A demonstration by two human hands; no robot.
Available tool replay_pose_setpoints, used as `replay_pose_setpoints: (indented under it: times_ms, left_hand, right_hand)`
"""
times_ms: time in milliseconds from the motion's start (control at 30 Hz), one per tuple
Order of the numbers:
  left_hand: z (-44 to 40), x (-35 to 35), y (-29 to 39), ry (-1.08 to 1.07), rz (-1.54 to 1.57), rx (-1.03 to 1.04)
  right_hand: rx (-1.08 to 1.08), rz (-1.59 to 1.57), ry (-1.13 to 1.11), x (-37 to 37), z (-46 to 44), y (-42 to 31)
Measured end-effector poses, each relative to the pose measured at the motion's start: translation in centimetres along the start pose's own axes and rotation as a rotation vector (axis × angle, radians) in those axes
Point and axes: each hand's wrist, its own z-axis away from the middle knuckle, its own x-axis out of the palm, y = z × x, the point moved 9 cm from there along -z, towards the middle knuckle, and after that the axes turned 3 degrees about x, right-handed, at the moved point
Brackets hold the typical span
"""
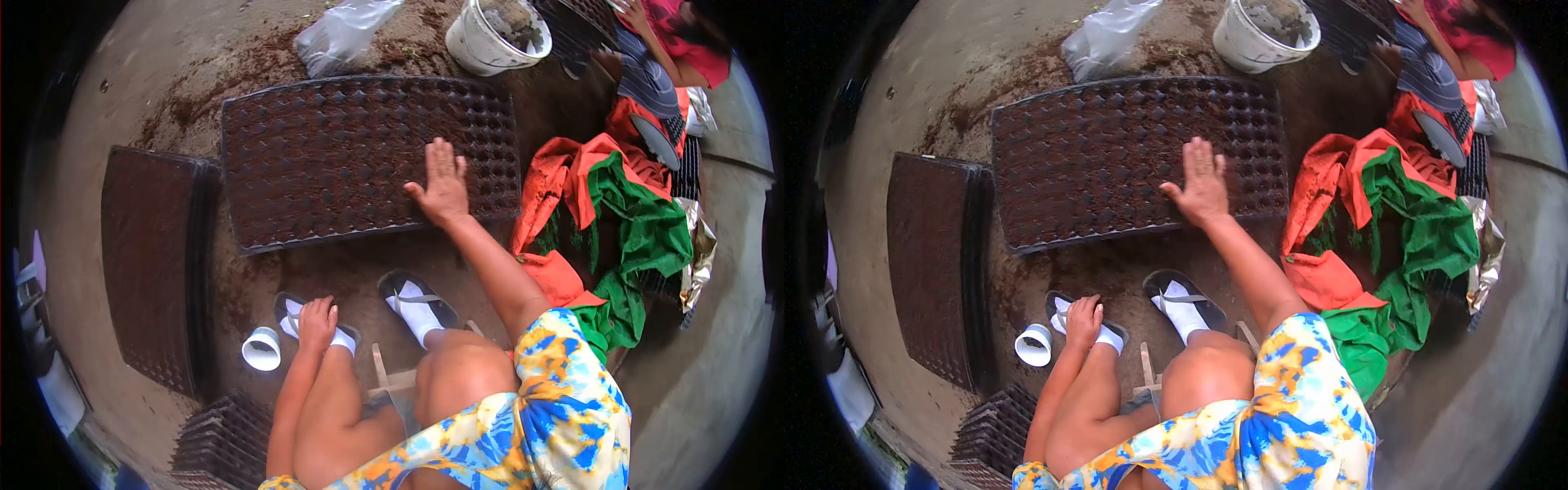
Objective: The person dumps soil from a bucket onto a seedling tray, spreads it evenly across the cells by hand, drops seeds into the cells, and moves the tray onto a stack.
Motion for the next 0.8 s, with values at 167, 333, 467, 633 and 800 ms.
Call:
replay_pose_setpoints:
  times_ms: [167, 333, 467, 633, 800]
  left_hand:
    - [0.2, 0.2, 0.2, -0.002, 0.001, 0.018]
    - [0.2, 0.2, 0.2, 0.005, -0.005, 0.033]
    - [-0.1, 0.2, 0.4, 0.012, -0.023, 0.043]
    - [0.0, 0.4, 0.2, -0.007, -0.008, 0.022]
    - [0.0, 0.4, 0.1, -0.033, -0.021, 0.016]
  right_hand:
    - [-0.138, -0.094, -0.027, 0.2, 2.9, -5.4]
    - [-0.089, -0.002, -0.04, 0.7, 4.2, 0.4]
    - [0.025, 0.049, 0.032, -0.8, 4.0, 5.2]
    - [-0.199, -0.085, -0.091, 1.1, 2.7, -2.7]
    - [0.014, 0.042, 0.007, -0.5, 1.1, 5.6]
